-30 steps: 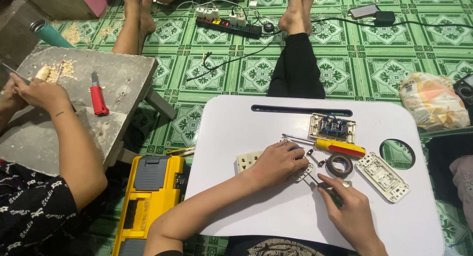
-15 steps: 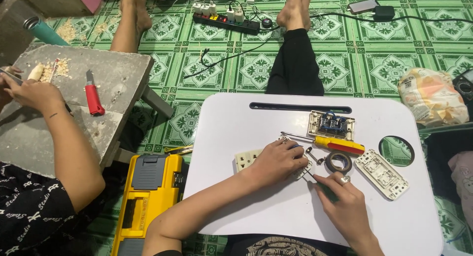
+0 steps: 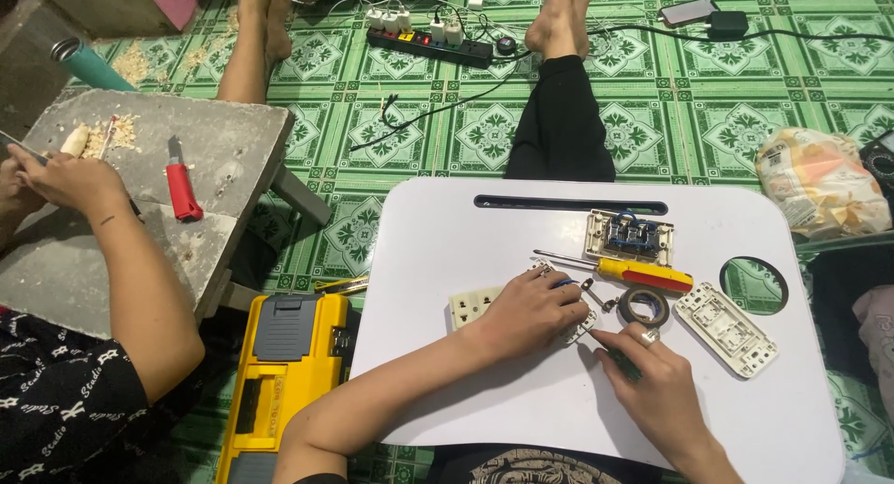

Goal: A person is wiring and assembling an electrical switch plate and outlet module on a small table.

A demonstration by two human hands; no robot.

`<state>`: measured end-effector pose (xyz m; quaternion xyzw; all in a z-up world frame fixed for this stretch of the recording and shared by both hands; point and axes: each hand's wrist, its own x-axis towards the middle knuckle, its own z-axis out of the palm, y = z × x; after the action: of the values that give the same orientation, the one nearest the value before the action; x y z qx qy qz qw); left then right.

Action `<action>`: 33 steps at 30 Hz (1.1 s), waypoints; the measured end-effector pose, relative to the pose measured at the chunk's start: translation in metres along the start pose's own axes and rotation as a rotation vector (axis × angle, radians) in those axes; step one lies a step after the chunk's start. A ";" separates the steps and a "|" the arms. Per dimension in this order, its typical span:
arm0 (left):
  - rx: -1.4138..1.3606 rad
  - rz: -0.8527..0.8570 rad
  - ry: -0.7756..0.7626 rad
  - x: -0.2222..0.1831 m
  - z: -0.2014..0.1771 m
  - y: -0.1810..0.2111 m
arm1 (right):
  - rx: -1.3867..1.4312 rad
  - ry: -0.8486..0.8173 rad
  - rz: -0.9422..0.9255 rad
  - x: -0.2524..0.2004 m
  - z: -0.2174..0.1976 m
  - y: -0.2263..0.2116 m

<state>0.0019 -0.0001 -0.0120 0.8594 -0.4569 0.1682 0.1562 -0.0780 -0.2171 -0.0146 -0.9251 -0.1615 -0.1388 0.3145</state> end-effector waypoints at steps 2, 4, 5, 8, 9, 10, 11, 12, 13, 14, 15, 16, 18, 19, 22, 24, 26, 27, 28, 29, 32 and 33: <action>-0.005 -0.024 0.049 0.002 -0.005 0.003 | 0.002 -0.103 0.023 0.007 -0.008 -0.003; -0.003 -0.024 0.054 0.001 0.000 0.000 | -0.049 -0.111 0.039 0.002 -0.018 0.000; -0.001 -0.023 0.056 0.000 0.003 -0.001 | -0.099 -0.119 0.057 0.000 -0.022 0.002; 0.026 -0.014 -0.004 0.000 0.006 -0.002 | -0.057 -0.070 0.061 -0.003 -0.035 -0.001; 0.020 -0.016 0.001 -0.001 0.009 0.001 | -0.064 -0.075 0.061 0.000 -0.042 -0.006; 0.011 -0.023 0.013 -0.002 0.009 -0.001 | -0.002 -0.029 0.029 0.006 -0.046 -0.012; 0.003 -0.029 0.024 -0.003 0.009 -0.001 | 0.059 0.016 -0.004 0.011 -0.051 -0.019; 0.008 -0.030 0.022 -0.003 0.009 -0.002 | 0.064 0.017 -0.008 0.015 -0.051 -0.009; -0.085 -0.051 0.051 -0.002 0.010 -0.002 | 0.127 0.045 -0.061 0.019 -0.050 0.001; -0.182 -0.072 0.079 -0.002 0.011 -0.002 | 0.188 0.070 -0.112 0.022 -0.049 0.011; -0.179 -0.074 0.077 -0.002 0.008 -0.002 | 0.192 0.071 -0.113 0.033 -0.054 0.004; -0.195 -0.092 0.078 -0.003 0.006 0.000 | 0.185 0.121 -0.131 0.042 -0.059 -0.004; -0.210 -0.106 0.079 -0.002 0.001 0.001 | 0.177 0.174 -0.149 0.058 -0.064 -0.016; -0.208 -0.107 0.076 -0.001 -0.001 0.002 | 0.201 0.206 -0.140 0.065 -0.065 -0.020; -0.239 -0.102 0.099 0.000 -0.004 0.003 | 0.225 0.248 -0.153 0.077 -0.062 -0.016; -0.273 -0.092 0.118 0.000 -0.010 0.003 | 0.228 0.264 -0.169 0.081 -0.057 -0.008; -0.357 -0.086 0.115 0.002 -0.018 0.004 | 0.365 0.231 -0.088 0.083 -0.051 0.000; -0.366 -0.084 0.110 0.002 -0.018 0.005 | 0.362 0.231 -0.078 0.079 -0.043 0.012; -0.362 -0.065 0.174 0.004 -0.019 0.003 | 0.293 0.241 -0.120 0.077 -0.035 0.025; -0.359 -0.046 0.237 0.006 -0.021 0.002 | 0.223 0.249 -0.160 0.076 -0.028 0.036; -0.441 -0.231 0.290 0.004 0.002 0.002 | 0.339 0.236 -0.217 0.073 -0.020 0.029; -0.441 -0.230 0.287 0.005 0.001 0.001 | 0.340 0.237 -0.215 0.069 -0.017 0.029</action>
<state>0.0038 -0.0049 -0.0102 0.8182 -0.3550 0.1658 0.4207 -0.0062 -0.2347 0.0074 -0.8134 -0.2422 -0.2502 0.4660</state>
